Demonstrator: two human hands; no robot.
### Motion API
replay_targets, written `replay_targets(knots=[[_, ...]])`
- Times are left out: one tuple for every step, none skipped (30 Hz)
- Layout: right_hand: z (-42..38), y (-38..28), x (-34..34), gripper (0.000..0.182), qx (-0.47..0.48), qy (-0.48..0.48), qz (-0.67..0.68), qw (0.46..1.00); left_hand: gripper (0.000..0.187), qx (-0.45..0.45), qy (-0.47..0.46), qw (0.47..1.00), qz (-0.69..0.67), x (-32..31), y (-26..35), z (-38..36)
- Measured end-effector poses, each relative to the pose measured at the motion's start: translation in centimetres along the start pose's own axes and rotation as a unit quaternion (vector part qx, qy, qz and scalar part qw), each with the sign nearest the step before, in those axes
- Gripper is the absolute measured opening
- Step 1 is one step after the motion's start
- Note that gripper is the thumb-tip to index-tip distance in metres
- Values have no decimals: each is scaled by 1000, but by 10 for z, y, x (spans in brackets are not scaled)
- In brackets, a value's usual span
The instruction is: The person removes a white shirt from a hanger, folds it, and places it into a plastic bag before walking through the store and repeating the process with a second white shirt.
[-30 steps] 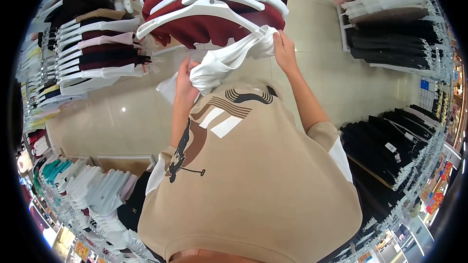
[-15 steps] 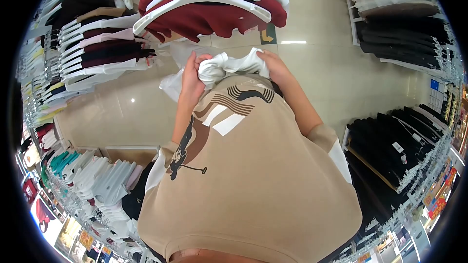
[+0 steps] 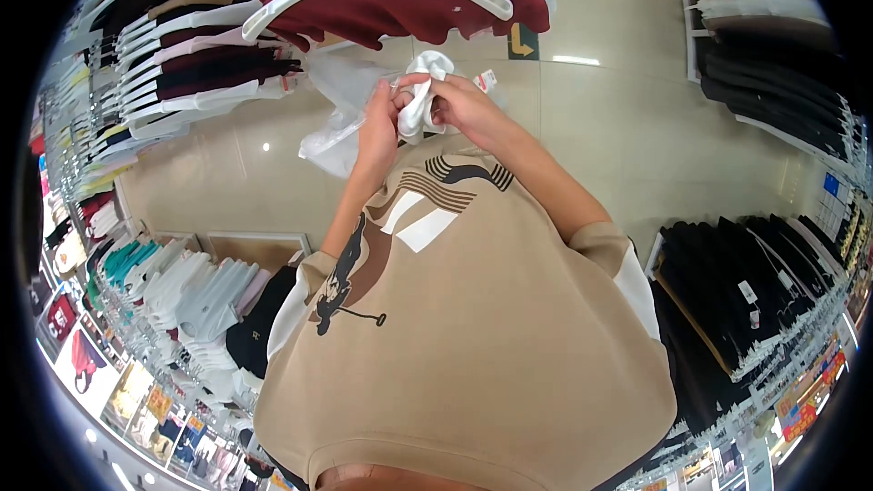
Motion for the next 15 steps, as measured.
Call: replay_targets(knots=[[-3, -1, -2, 33, 6, 14, -6, 1000, 55, 5, 6, 1000, 2, -1, -5, -1], [-3, -1, -2, 32, 6, 10, -11, 1000, 55, 3, 10, 1000, 12, -1, -9, -1], [-4, -1, -1, 31, 8, 6, -16, 1000, 55, 2, 12, 1000, 23, -2, -11, -2], [-4, 1, 2, 29, 10, 3, -19, 1000, 54, 0, 14, 999, 35, -5, -12, -3], [-5, 4, 8, 27, 23, -2, -64, 998, 54, 4, 27, 999, 32, -10, -12, -6], [-3, 8, 13, 25, 37, -8, -107, 994, 54, 9, 40, 999, 30, -18, -3, -11], [-2, 11, 18, 23, 50, -13, -150, 987, 55, 12, 54, 998, 28, -23, 2, -14], [-2, 13, 24, 21, 59, -13, -147, 987, 55, 0, 35, 999, 33, -25, -1, -14], [-2, 12, 27, 20, 68, -12, -145, 987, 56, -12, 16, 999, 37, -22, -8, -14], [-3, 12, 31, 18, 77, -10, -143, 987, 57, -24, -4, 999, 41, -21, -12, -15], [-2, 11, 33, 17, 109, -9, -138, 984, 57, -26, 16, 998, 50, -17, -16, -16], [0, 11, 34, 17, 140, -7, -135, 981, 58, -29, 37, 997, 58, -14, -19, -18], [-1, 9, 36, 16, 170, -5, -132, 977, 59, -32, 58, 996, 65, -11, -21, -20], [-3, 6, 36, 16, 193, -21, -161, 968, 59, -72, 77, 993, 54, -5, -19, -21], [-5, -3, 32, 16, 215, -40, -192, 957, 59, -114, 98, 988, 43, 1, -15, -21]])
Point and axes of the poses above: each hand's wrist, its own z-axis towards the middle knuckle, its own x-axis out of the back of the hand, y = z × x, the point moved 6 cm from there along z, towards the middle knuckle, and after that the axes turned 12 degrees about z, right-handed, at the moved point
